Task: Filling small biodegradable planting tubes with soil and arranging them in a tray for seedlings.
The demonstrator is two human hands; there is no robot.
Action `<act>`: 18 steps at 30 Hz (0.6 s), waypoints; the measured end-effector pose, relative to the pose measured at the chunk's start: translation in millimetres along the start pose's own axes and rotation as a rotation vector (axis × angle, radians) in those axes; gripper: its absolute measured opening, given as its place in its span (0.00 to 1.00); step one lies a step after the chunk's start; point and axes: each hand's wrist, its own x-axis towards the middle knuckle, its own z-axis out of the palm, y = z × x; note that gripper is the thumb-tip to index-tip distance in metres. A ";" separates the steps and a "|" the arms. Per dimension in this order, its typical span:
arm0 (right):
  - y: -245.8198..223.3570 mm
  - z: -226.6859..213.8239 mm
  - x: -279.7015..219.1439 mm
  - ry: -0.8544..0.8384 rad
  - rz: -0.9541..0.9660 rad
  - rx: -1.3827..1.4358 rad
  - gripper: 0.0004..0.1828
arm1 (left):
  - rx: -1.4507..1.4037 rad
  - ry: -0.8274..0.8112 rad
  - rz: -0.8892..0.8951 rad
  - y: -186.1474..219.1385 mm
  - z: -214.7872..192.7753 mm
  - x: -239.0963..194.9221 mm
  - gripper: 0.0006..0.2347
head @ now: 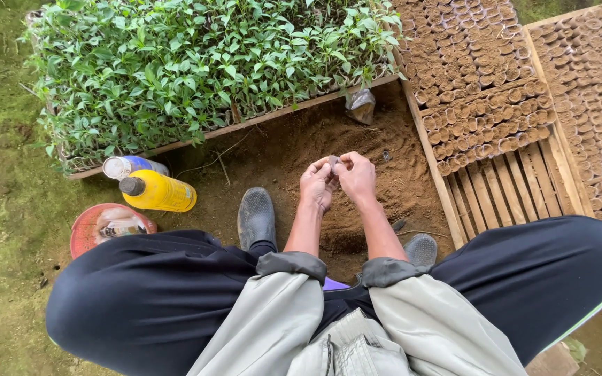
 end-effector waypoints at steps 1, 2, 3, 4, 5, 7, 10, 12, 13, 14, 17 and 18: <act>-2.6 0.0 0.1 -0.003 0.002 -0.003 0.15 | -0.002 0.004 -0.003 2.4 0.7 -1.0 0.07; -5.3 -0.1 0.5 0.021 -0.019 0.017 0.14 | -0.021 0.011 -0.006 4.8 1.5 -1.8 0.07; -7.4 -0.2 0.5 0.045 -0.039 0.038 0.13 | -0.039 0.019 -0.010 6.7 2.1 -2.8 0.08; -4.7 1.3 2.3 0.042 -0.035 0.034 0.13 | -0.041 0.022 -0.014 2.7 -2.1 3.8 0.08; -3.0 3.0 5.6 0.067 -0.034 0.053 0.13 | -0.065 0.020 -0.022 -0.1 -5.3 11.6 0.08; 7.7 9.6 16.7 0.089 -0.034 0.072 0.14 | -0.090 0.020 -0.029 -1.8 -10.6 21.5 0.08; 37.1 25.7 43.1 0.086 -0.046 0.031 0.13 | -0.133 0.056 -0.045 1.2 -16.9 28.1 0.08; 59.2 37.9 67.2 0.000 -0.108 -0.227 0.19 | -0.144 0.053 -0.067 2.7 -19.8 35.2 0.08; 53.2 39.7 68.2 -0.002 -0.111 -0.226 0.19 | -0.144 0.055 -0.064 4.8 -19.8 35.0 0.08; 47.4 41.4 68.7 -0.015 -0.194 -0.246 0.25 | -0.167 0.060 -0.075 6.7 -19.9 34.5 0.09; 45.8 57.5 78.5 -0.025 -0.398 -0.374 0.32 | -0.211 0.059 -0.092 11.0 -20.8 36.6 0.08; 48.7 64.3 81.1 -0.021 -0.514 -0.483 0.32 | -0.228 0.054 -0.104 11.4 -22.1 36.2 0.08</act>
